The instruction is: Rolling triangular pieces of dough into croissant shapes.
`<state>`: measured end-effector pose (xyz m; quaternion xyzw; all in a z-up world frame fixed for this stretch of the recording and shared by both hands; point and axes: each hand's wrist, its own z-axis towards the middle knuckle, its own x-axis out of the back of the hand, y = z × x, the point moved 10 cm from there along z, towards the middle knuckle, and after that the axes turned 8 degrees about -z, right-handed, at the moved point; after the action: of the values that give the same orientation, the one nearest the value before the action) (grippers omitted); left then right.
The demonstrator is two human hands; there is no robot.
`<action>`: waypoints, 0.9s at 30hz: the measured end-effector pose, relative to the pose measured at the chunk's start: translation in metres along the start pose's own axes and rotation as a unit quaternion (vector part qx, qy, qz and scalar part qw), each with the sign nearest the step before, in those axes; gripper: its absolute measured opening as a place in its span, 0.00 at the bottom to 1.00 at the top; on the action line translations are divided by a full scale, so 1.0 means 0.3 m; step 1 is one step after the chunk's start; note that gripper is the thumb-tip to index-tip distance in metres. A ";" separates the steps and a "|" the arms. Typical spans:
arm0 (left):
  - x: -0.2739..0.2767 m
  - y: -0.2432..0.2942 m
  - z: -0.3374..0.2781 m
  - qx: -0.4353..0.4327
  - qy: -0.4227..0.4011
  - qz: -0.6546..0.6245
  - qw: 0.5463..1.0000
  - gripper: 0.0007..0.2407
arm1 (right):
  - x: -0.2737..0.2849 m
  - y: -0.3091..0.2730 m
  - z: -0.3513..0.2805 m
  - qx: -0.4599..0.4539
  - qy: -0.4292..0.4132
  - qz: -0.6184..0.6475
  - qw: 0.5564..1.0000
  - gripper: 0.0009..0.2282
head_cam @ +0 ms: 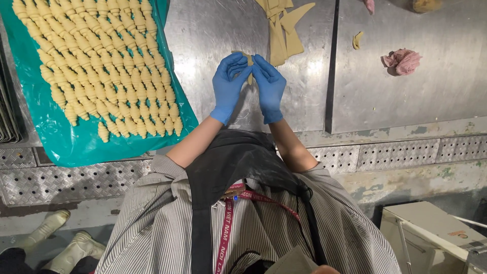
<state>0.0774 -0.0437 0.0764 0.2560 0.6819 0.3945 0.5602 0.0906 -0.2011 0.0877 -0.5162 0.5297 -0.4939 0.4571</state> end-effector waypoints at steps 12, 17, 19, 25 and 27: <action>0.024 -0.004 -0.003 0.016 0.027 0.012 0.999 0.15 | -0.013 -0.008 -0.009 -0.023 0.012 -0.007 1.000 0.17; -0.003 0.040 -0.012 -0.005 0.011 0.021 1.000 0.18 | -0.018 -0.020 -0.012 -0.006 0.014 -0.010 1.000 0.16; 0.000 0.035 -0.009 -0.007 0.004 0.030 1.000 0.20 | -0.024 -0.028 -0.007 -0.002 0.008 -0.007 1.000 0.17; 0.187 -0.126 -0.004 0.053 0.072 0.017 0.996 0.23 | 0.074 0.095 0.117 -0.085 -0.016 0.023 0.996 0.18; 0.299 -0.179 -0.026 0.080 0.117 -0.017 0.990 0.22 | 0.227 0.147 0.206 -0.109 0.071 0.032 0.991 0.18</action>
<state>0.0531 -0.0045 -0.0180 0.2405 0.7759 0.3566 0.4614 0.1446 -0.2731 0.0397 -0.5093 0.6280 -0.4538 0.3746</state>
